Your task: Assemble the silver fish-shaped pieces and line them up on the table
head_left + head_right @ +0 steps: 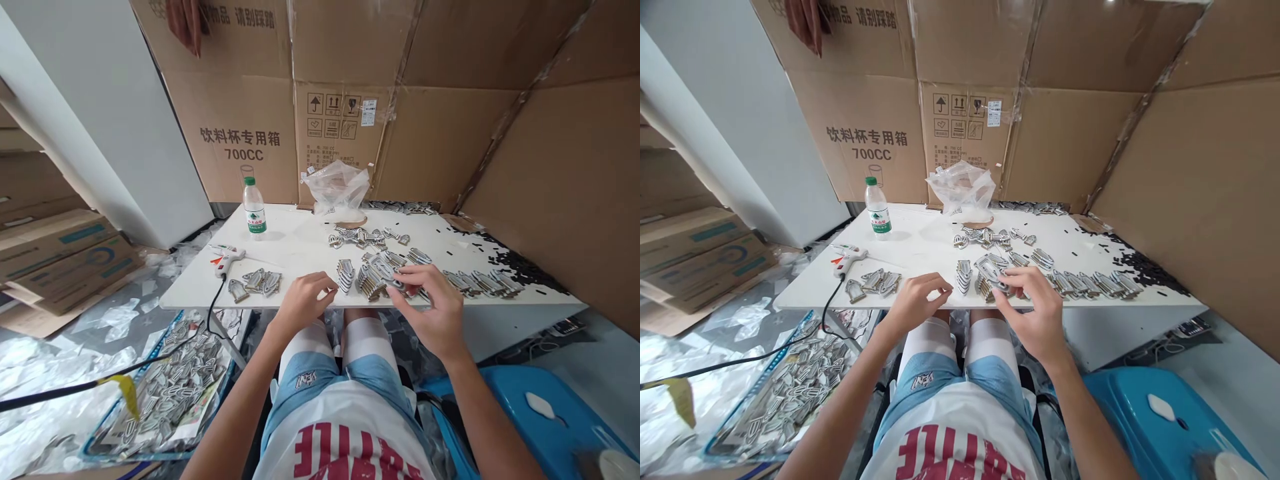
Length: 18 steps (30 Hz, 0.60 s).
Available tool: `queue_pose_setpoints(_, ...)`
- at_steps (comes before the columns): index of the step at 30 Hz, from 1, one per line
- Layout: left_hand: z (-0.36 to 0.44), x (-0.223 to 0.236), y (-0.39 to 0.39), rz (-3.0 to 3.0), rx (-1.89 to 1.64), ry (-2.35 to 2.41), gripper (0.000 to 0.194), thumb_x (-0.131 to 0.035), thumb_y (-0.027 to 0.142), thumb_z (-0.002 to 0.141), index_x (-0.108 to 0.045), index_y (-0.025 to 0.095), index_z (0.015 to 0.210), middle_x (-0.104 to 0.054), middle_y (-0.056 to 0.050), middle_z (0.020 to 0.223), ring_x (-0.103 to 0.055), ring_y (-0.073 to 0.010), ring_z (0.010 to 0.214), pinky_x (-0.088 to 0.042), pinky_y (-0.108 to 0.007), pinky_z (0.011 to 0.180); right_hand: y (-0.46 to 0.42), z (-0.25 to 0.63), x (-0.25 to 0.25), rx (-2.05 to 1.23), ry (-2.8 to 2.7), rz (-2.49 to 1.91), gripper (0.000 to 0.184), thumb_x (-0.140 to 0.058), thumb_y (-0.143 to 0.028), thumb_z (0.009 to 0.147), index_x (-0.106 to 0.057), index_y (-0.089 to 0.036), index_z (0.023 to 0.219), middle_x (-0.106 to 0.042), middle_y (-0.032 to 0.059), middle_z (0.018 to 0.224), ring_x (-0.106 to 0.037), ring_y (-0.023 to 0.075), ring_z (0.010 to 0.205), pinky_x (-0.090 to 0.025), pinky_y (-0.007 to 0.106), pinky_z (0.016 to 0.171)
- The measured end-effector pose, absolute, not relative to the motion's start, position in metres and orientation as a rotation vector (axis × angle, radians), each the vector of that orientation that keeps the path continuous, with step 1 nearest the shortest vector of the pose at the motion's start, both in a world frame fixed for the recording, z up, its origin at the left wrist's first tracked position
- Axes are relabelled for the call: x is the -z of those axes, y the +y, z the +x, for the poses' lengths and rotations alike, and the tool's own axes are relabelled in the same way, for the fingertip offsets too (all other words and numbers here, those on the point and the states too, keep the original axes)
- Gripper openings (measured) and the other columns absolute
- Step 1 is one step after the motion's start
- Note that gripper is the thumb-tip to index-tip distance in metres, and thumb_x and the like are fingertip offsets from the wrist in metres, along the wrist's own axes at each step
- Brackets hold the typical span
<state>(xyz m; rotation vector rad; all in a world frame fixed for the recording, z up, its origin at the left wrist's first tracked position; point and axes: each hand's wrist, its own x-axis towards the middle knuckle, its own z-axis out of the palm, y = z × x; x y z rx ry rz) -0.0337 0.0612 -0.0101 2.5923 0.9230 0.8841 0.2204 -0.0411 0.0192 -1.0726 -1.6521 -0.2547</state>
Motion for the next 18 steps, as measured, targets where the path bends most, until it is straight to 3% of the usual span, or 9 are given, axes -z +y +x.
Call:
queue_pose_setpoints(2,-0.033,0.001,0.053,2.245,-1.146,0.851,0.013,-0.066,0.022,0.102,-0.075,0.021,0.111,-0.08,-0.005,0.096,-0.076,-0.0189,0.089,-0.059,-0.033,0.086,-0.041,0.215,-0.018,0.284,-1.671,-1.054,0.017,-0.076,-0.019,0.096,-0.074,-0.027,0.111,-0.075,0.0081,0.111,-0.068,0.0207,0.078,-0.061,0.042,0.07)
queue_pose_setpoints(4,-0.031,-0.009,0.043,1.867,-1.275,0.733,0.02,-0.075,0.028,0.098,-0.073,0.021,0.118,-0.08,-0.003,0.092,-0.078,-0.019,0.084,-0.063,-0.034,0.085,-0.042,0.209,-0.018,0.302,-1.707,-1.031,0.019,-0.076,-0.016,0.096,-0.073,-0.027,0.112,-0.075,0.009,0.111,-0.072,0.0235,0.087,-0.064,0.043,0.074)
queue_pose_setpoints(6,-0.029,-0.02,0.033,1.665,-1.295,0.69,0.024,-0.083,0.032,0.092,-0.074,0.02,0.111,-0.08,-0.003,0.089,-0.079,-0.0198,0.08,-0.066,-0.034,0.081,-0.042,0.204,-0.016,0.309,-1.766,-0.991,0.021,-0.074,-0.013,0.097,-0.072,-0.026,0.113,-0.075,0.0098,0.109,-0.075,0.0259,0.097,-0.066,0.044,0.08)
queue_pose_setpoints(12,-0.026,-0.037,0.015,1.652,-1.326,0.831,0.026,-0.092,0.039,0.084,-0.076,0.02,0.088,-0.081,-0.004,0.08,-0.077,-0.0195,0.072,-0.064,-0.032,0.069,-0.044,0.193,-0.007,0.285,-1.867,-0.918,0.025,-0.074,-0.01,0.097,-0.072,-0.026,0.116,-0.076,0.0111,0.113,-0.077,0.0268,0.104,-0.068,0.043,0.086)
queue_pose_setpoints(18,-0.018,-0.037,0.009,1.726,-1.276,0.852,0.024,-0.089,0.037,0.086,-0.075,0.019,0.077,-0.077,-0.002,0.073,-0.062,-0.0128,0.06,-0.049,-0.025,0.056,-0.044,0.188,-0.001,0.365,-1.91,-0.889,0.026,-0.076,-0.009,0.095,-0.071,-0.024,0.116,-0.077,0.0118,0.11,-0.078,0.0262,0.099,-0.067,0.041,0.082)
